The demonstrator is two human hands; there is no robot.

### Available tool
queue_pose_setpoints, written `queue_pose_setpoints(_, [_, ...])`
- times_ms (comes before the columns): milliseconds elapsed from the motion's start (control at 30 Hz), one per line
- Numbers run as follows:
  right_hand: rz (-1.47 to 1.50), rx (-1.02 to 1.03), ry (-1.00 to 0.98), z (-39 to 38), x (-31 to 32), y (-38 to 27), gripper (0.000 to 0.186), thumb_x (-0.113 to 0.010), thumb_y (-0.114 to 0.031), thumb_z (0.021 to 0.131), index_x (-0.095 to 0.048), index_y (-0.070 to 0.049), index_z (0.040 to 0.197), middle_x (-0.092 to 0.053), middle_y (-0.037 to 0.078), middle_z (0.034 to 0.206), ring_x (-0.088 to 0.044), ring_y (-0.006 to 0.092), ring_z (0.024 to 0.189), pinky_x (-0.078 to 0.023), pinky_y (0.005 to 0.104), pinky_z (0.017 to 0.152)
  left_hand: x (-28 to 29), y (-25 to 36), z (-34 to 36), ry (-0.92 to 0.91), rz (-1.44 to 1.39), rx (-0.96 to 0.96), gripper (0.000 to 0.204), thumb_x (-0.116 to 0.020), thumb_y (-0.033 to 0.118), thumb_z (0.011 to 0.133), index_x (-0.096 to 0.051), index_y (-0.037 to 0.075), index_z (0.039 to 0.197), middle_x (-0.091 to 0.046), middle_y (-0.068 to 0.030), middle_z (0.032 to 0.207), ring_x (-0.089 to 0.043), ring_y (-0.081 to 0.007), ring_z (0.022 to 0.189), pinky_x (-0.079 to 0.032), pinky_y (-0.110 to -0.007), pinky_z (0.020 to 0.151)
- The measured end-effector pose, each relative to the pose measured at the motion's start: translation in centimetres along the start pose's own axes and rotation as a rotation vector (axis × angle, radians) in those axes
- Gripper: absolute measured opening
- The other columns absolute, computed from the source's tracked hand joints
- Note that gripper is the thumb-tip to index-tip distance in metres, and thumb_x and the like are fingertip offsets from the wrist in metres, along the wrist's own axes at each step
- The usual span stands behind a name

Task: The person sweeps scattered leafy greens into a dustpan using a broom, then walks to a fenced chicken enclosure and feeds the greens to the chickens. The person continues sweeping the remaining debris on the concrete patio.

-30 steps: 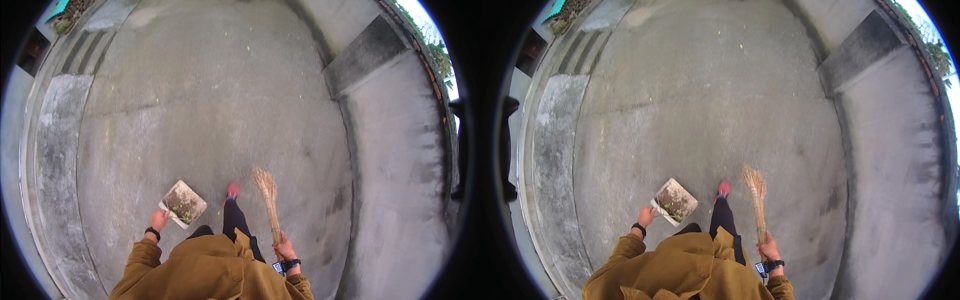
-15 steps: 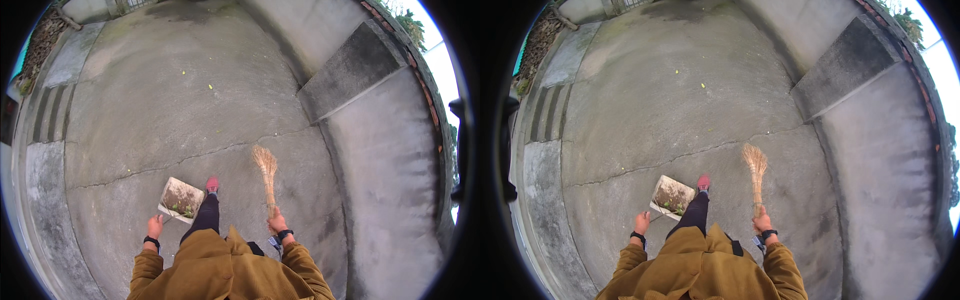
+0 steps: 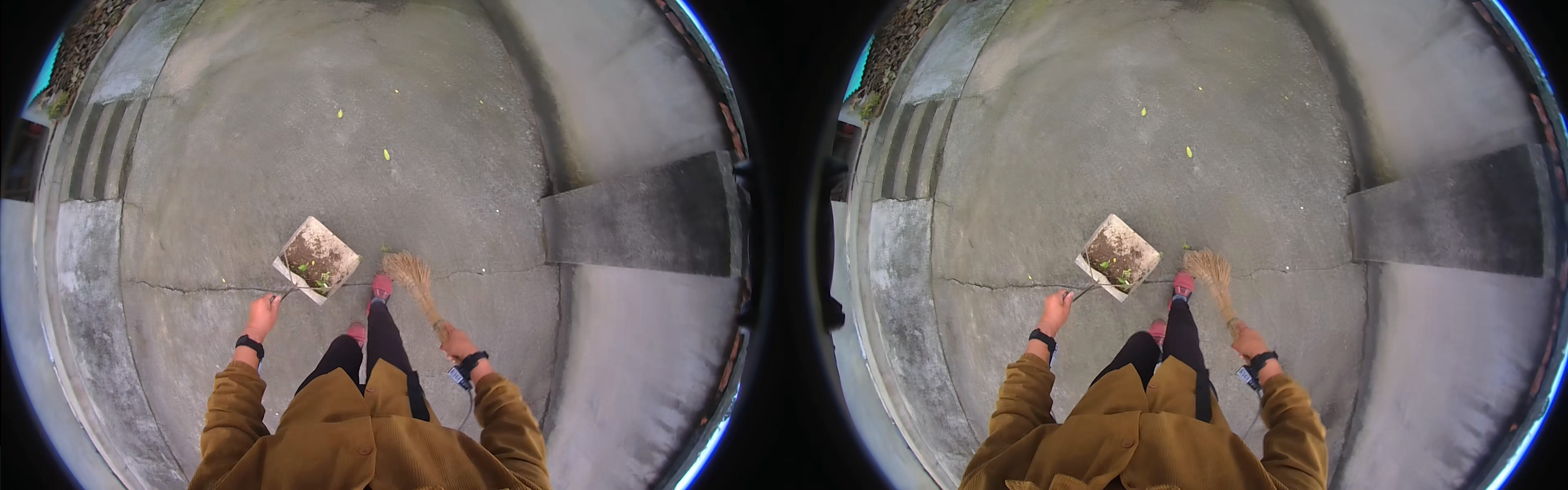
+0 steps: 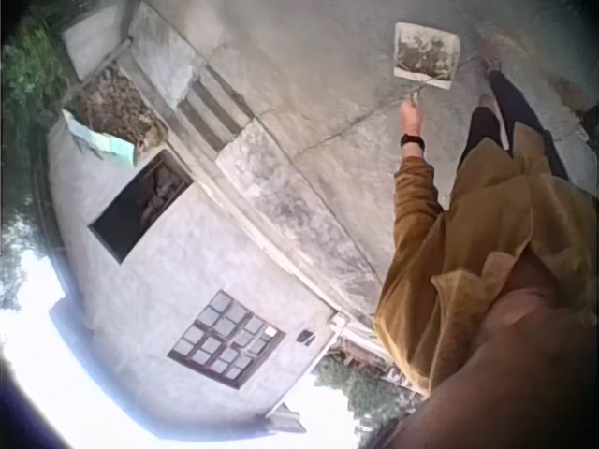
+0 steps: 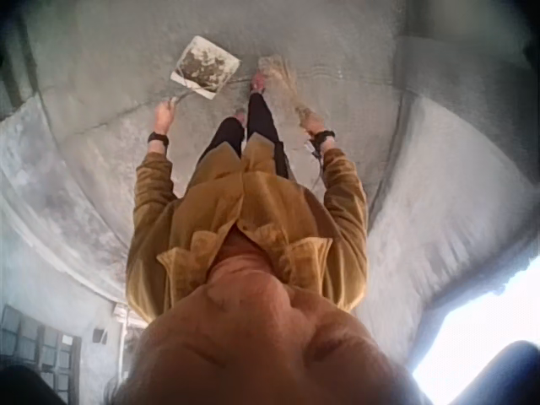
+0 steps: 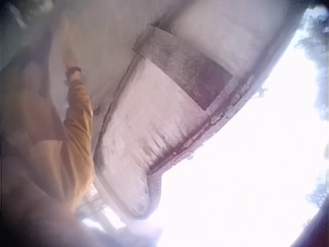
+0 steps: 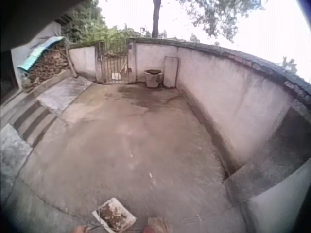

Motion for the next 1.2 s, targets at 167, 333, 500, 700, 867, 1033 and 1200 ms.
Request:
queue_pose_setpoints(167, [-0.291,0.086,-0.185,9.1,12.3,-8.3,0.05,-0.061,-0.006,0.073,-0.056,-0.01,0.123,-0.069,0.024,0.089,-0.068,0.0398,0.079,-0.054,0.0478,0.068,1.1,3.6,6.7,-0.069,0.05,0.079,0.03,-0.06,0.028,0.095,-0.063,0.0,0.088,-0.063,-0.0264,0.08,-0.061,-0.0472,0.078,-0.05,-0.049,0.066])
queue_pose_setpoints(333, [-0.489,0.09,-0.358,16.4,17.8,-13.8,0.05,-0.061,-0.001,0.07,-0.057,-0.012,0.119,-0.063,0.015,0.07,-0.062,0.0245,0.051,-0.046,0.0362,0.043,2.0,5.7,12.3,-0.034,0.023,0.128,0.03,-0.06,0.029,0.095,-0.062,0.0,0.088,-0.063,-0.0271,0.081,-0.061,-0.0472,0.079,-0.049,-0.05,0.066])
queue_pose_setpoints(500, [-0.323,0.158,0.036,20.6,24.1,-18.7,0.057,-0.057,-0.003,0.075,-0.051,-0.013,0.131,-0.069,0.022,0.087,-0.069,0.0371,0.072,-0.053,0.0477,0.062,2.3,4.8,19.1,0.037,-0.022,0.157,0.031,-0.06,0.029,0.095,-0.062,-0.001,0.087,-0.063,-0.0271,0.082,-0.062,-0.0462,0.079,-0.049,-0.049,0.066])
queue_pose_setpoints(700, [-0.089,0.044,0.037,24.2,34.7,-25.7,0.061,-0.059,-0.004,0.078,-0.046,-0.016,0.136,-0.066,0.018,0.089,-0.063,0.0278,0.054,-0.05,0.0388,0.049,0.3,6.1,28.5,0.028,-0.124,0.19,0.032,-0.061,0.03,0.094,-0.063,0.0,0.085,-0.064,-0.0258,0.081,-0.062,-0.045,0.078,-0.049,-0.049,0.066])
queue_pose_setpoints(867, [0.164,-0.001,-0.049,28.4,40.4,-29.4,0.063,-0.061,-0.001,0.077,-0.047,-0.018,0.136,-0.063,0.01,0.074,-0.06,0.0207,0.05,-0.048,0.0367,0.044,-2.3,10.1,33.1,0.011,-0.119,0.216,0.031,-0.062,0.03,0.093,-0.063,0.001,0.083,-0.064,-0.024,0.077,-0.062,-0.0444,0.075,-0.05,-0.05,0.066])
queue_pose_setpoints(1033, [-0.043,0.086,0.14,36.6,45.5,-31.5,0.065,-0.061,0.0,0.077,-0.047,-0.02,0.137,-0.065,0.01,0.074,-0.062,0.0217,0.051,-0.05,0.0378,0.046,-4.1,13.8,37.2,0.023,-0.21,0.17,0.031,-0.063,0.028,0.092,-0.061,0.001,0.079,-0.063,-0.0241,0.075,-0.06,-0.0456,0.073,-0.048,-0.051,0.064])
queue_pose_setpoints(1200, [-0.119,0.115,0.16,49.7,52.5,-33.3,0.067,-0.063,-0.004,0.077,-0.045,-0.021,0.139,-0.067,0.016,0.078,-0.066,0.0267,0.054,-0.053,0.0383,0.052,-7.0,19.2,40.8,0.008,-0.181,0.186,0.029,-0.064,0.024,0.091,-0.059,-0.001,0.076,-0.06,-0.0256,0.071,-0.059,-0.0472,0.072,-0.047,-0.053,0.063])
Point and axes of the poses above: each hand's wrist, its own z-axis towards the middle knuckle, its own x-axis out of the back of the hand, y = z × x, the point moved 1 cm from there along z, towards the middle knuckle
